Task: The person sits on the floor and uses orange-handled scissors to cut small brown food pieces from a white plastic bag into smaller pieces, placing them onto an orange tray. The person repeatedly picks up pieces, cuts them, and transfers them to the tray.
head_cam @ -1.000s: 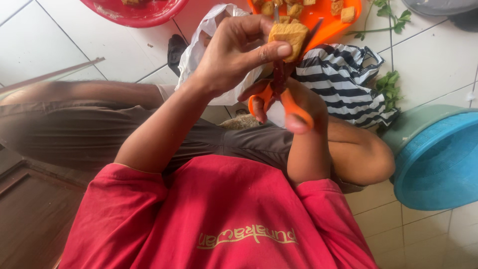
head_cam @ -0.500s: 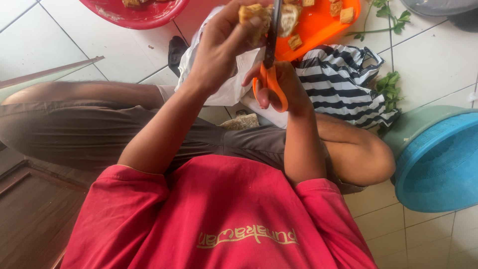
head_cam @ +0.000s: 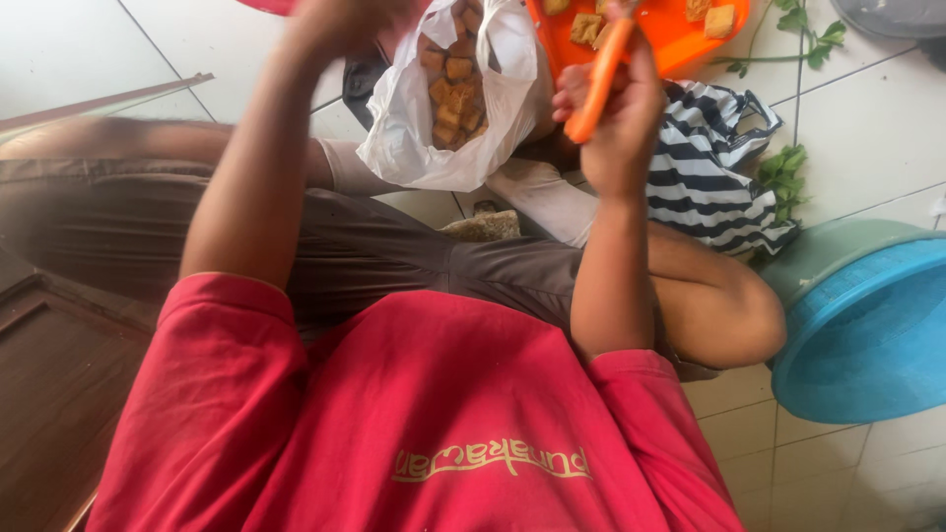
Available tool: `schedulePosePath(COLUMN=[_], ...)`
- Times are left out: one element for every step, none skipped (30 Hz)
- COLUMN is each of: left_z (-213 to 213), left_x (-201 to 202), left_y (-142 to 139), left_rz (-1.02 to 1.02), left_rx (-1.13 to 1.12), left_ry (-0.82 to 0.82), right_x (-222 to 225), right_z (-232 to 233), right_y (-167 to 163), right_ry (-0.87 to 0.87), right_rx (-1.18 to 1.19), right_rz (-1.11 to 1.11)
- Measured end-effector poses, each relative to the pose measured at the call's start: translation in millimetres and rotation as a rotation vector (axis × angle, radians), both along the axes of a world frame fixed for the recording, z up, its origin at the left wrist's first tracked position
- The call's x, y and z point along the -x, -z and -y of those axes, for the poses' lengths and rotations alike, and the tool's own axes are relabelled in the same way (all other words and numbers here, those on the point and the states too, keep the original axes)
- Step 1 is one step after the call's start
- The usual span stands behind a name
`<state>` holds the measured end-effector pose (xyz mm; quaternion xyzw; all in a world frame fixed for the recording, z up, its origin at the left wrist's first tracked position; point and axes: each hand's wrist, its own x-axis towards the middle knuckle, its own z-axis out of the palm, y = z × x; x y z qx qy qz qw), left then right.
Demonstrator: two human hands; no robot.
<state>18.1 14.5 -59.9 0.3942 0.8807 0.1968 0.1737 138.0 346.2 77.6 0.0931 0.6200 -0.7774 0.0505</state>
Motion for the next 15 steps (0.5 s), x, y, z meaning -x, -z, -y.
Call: schedulePosePath(left_z=[-10,-36,-57,-78,-94,-106,-115,-119,-120,-118,-114,-109,-103,-98,-93], left_x=[-14,-26,-38,-59,-75,-88,-104,-116,-124,-129,-130,-129,-123,-116,-108], left_y=[9,15,19,24,28,34,39,43,47,51,53,54,52,51,47], left_rz=[0.773,0.897,0.677,0.408,0.137,0.215,0.296,0.381,0.36,0.337,0.311,0.333,0.351,0.37,0.342], left_rx=[-0.184,0.085,0.277,0.176,0.075,0.054,0.033,0.014,0.046,0.078,0.111,0.114,0.118,0.122,0.105], left_ry=[-0.402,-0.413,-0.228,-0.338,-0.44,-0.498,-0.556,-0.613,-0.575,-0.538,-0.503,-0.507,-0.51,-0.512,-0.518], right_x=[0,-1,-2,-3,-5,-6,-7,-8,-9,-10,-10,-9,-7,-6,-5], right_z=[-3,-6,-8,-9,-9,-9,-9,-8,-7,-6,-5,-4,-2,-1,0], right_y=[-1,-4,-7,-10,-12,-14,-15,-15,-16,-16,-15,-15,-14,-14,-14], right_ry=[0.025,0.049,0.066,0.083,0.093,0.096,0.098,0.09,0.079,0.068,0.051,0.032,0.013,-0.005,-0.02], right_rx=[0.014,0.026,0.034,0.041,0.044,0.046,0.048,0.053,0.055,0.057,0.057,0.057,0.057,0.057,0.057], right_rz=[-0.017,-0.033,-0.043,-0.052,-0.055,-0.055,-0.056,-0.049,-0.045,-0.04,-0.041,-0.044,-0.047,-0.049,-0.048])
